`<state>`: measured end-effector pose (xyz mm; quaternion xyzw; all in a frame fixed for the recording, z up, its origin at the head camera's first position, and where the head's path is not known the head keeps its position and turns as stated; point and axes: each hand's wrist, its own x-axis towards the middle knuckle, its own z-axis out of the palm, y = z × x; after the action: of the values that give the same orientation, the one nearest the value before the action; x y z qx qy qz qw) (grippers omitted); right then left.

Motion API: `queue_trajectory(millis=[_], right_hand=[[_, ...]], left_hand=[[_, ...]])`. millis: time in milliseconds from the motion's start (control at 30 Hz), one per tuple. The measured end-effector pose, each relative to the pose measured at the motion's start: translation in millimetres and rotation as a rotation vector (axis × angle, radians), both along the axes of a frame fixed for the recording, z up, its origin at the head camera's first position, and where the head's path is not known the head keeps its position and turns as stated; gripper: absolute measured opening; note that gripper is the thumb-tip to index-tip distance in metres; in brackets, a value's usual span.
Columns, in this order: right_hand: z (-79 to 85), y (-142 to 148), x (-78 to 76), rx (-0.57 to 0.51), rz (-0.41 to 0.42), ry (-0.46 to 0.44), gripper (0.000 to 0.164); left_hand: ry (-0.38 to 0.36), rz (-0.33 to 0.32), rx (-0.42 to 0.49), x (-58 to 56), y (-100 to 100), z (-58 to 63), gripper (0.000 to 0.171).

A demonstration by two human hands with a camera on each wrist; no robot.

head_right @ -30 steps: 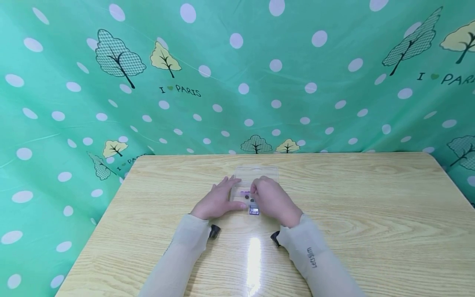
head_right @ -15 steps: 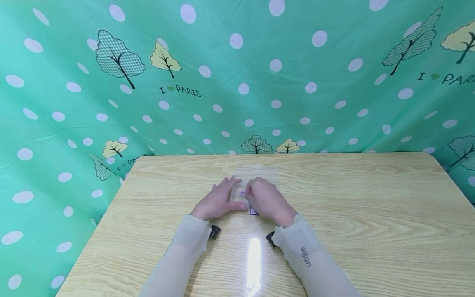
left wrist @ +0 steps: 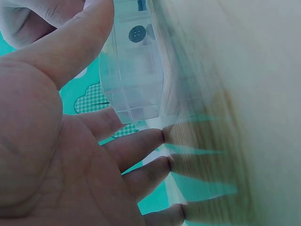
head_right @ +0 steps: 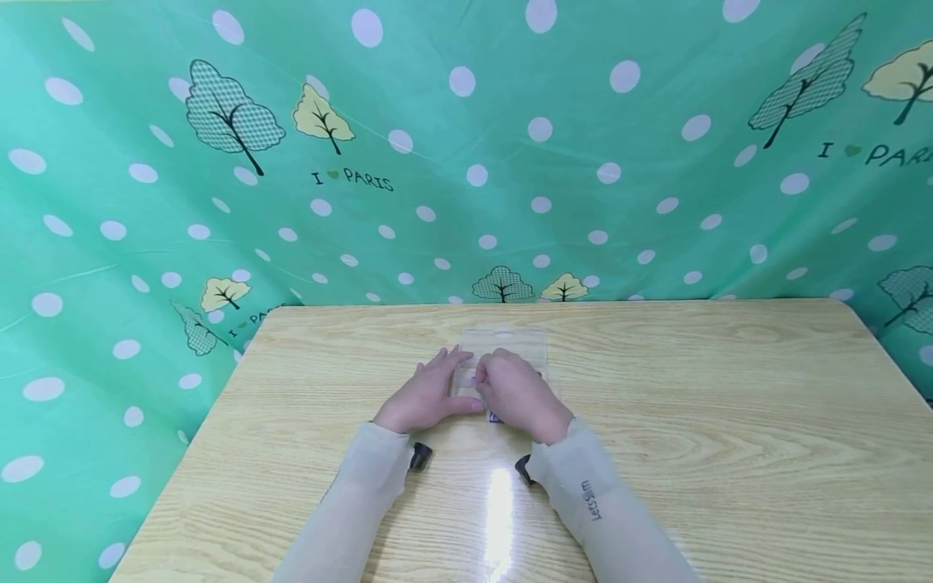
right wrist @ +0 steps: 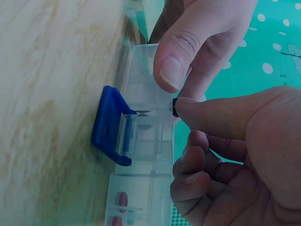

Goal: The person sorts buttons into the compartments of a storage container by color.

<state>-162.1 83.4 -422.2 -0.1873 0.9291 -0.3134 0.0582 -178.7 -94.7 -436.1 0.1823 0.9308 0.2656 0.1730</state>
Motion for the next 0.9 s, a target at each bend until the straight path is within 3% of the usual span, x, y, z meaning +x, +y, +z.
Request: queue_trajectory(millis=[900], right_hand=[[-2.2,-14,-6.5,0.037,0.006,0.037,0.019]], left_hand=[[0.004,-0.006,0.047,1.6,-1,1.7,0.085]])
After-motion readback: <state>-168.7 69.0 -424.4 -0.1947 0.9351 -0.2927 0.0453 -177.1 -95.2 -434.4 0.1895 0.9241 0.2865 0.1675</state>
